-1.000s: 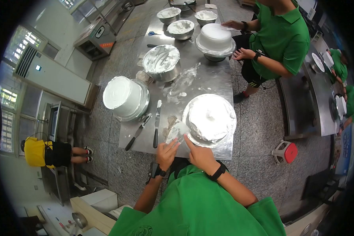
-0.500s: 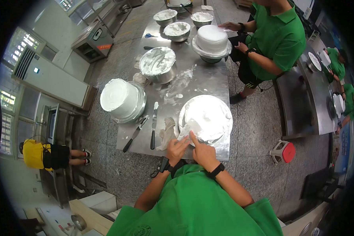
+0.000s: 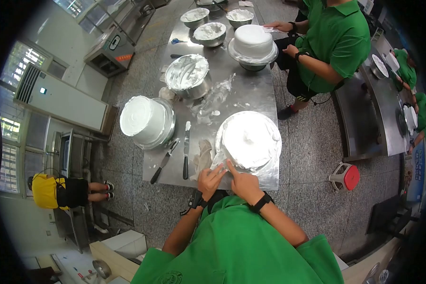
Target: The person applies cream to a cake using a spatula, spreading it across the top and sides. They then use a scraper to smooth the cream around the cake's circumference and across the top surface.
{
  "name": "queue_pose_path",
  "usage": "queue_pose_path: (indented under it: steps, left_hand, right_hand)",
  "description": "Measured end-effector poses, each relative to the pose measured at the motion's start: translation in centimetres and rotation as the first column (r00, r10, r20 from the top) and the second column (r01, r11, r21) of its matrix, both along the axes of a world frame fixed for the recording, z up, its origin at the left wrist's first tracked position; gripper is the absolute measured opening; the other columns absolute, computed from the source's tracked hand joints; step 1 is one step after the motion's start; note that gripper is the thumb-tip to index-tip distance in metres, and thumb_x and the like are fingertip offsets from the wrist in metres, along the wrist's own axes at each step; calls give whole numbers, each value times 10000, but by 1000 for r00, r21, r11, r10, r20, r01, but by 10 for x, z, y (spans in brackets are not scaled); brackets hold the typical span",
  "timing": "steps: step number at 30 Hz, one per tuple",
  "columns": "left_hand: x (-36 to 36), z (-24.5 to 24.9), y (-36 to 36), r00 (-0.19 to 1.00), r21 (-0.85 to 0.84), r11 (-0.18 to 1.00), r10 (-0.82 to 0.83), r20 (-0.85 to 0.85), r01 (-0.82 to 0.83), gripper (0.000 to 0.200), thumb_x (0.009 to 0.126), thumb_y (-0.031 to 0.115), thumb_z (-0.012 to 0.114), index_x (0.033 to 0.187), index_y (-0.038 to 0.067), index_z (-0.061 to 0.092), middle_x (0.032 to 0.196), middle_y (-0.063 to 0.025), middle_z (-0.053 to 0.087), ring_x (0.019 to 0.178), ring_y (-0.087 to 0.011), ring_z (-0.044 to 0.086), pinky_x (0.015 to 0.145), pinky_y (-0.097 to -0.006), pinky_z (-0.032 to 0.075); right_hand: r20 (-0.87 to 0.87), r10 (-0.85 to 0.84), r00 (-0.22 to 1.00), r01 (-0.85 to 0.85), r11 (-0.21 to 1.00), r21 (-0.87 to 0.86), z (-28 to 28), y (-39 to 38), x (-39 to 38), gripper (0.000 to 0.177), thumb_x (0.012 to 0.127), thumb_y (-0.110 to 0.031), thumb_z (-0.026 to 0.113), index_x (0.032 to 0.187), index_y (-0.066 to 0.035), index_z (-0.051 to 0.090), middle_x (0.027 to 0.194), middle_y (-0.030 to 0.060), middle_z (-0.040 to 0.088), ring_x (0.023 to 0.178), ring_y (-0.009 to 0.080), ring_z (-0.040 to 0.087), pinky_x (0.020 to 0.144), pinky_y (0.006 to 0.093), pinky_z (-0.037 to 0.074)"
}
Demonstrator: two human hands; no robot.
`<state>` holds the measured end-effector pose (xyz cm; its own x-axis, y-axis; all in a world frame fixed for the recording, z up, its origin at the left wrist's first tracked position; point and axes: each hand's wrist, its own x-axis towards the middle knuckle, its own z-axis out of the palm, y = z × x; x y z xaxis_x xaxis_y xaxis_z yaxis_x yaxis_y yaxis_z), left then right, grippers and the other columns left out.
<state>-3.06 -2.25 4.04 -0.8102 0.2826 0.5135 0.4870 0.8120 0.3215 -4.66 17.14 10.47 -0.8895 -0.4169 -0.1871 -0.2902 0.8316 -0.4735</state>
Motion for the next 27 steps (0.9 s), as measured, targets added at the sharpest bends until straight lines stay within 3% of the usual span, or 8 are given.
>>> queue_pose_path:
  steps: [9,11,13,15,17,19,23,27]
  left_hand:
    - [21,3,-34,995,-44,996,75,63,-72,279,765,58,714,1036,124,727,1215,29,663,927,-244,555,796,-347,472]
    - [25,8,-39,967,227,945,203,154,-235,227,785,52,704,1005,105,721,1190,-26,669,999,-268,558,845,-358,459]
    - [29,9,-44,950,287,911,249,187,-296,218,845,57,676,1062,60,680,1175,-79,651,1058,-258,557,878,-360,446]
    - [30,2,-47,902,845,316,145,406,-431,228,922,107,605,1131,16,623,1200,-88,604,1059,-236,556,901,-362,438]
    - [33,-1,-61,864,846,206,-4,503,-492,317,979,224,527,1204,2,556,1193,-86,560,1023,-212,544,850,-348,433]
    - [29,23,-59,889,756,-534,-439,134,-377,385,975,327,504,1228,40,544,1161,-75,562,963,-219,520,778,-334,417]
    - [20,40,-52,879,599,-709,-476,-18,-372,476,921,445,552,1269,120,539,1159,-44,550,935,-254,466,742,-346,387]
    - [19,42,-46,872,567,-728,-488,-34,-385,498,902,469,565,1274,138,540,1180,-23,545,939,-264,460,739,-356,382]
  right_hand:
    - [81,198,977,-185,971,-152,-6,12,7,734,863,-192,567,1524,-136,253,647,159,637,583,364,632,549,484,499]
    - [134,219,966,-194,964,-181,-5,16,9,731,869,-183,559,1519,-86,240,690,170,645,628,381,632,590,498,494]
    - [148,225,963,-201,966,-165,-9,20,11,729,871,-185,556,1516,-67,237,698,173,645,629,380,631,593,500,492]
    - [163,228,960,-205,968,-148,-13,23,12,728,873,-187,554,1512,-48,235,706,175,645,629,379,629,595,503,491]
    - [180,213,960,-197,975,-104,-16,24,12,732,873,-193,557,1510,-34,232,715,174,649,627,379,629,592,502,491]
    - [171,220,960,-204,973,-105,-16,23,12,727,876,-198,557,1506,-27,238,714,173,650,627,379,630,591,502,491]
    - [165,224,960,-214,974,-79,-12,22,11,711,881,-213,557,1491,-4,259,716,174,656,632,378,637,589,502,496]
    - [183,225,957,-219,974,-54,-10,24,11,699,884,-215,552,1485,3,270,717,178,661,634,379,642,590,502,498]
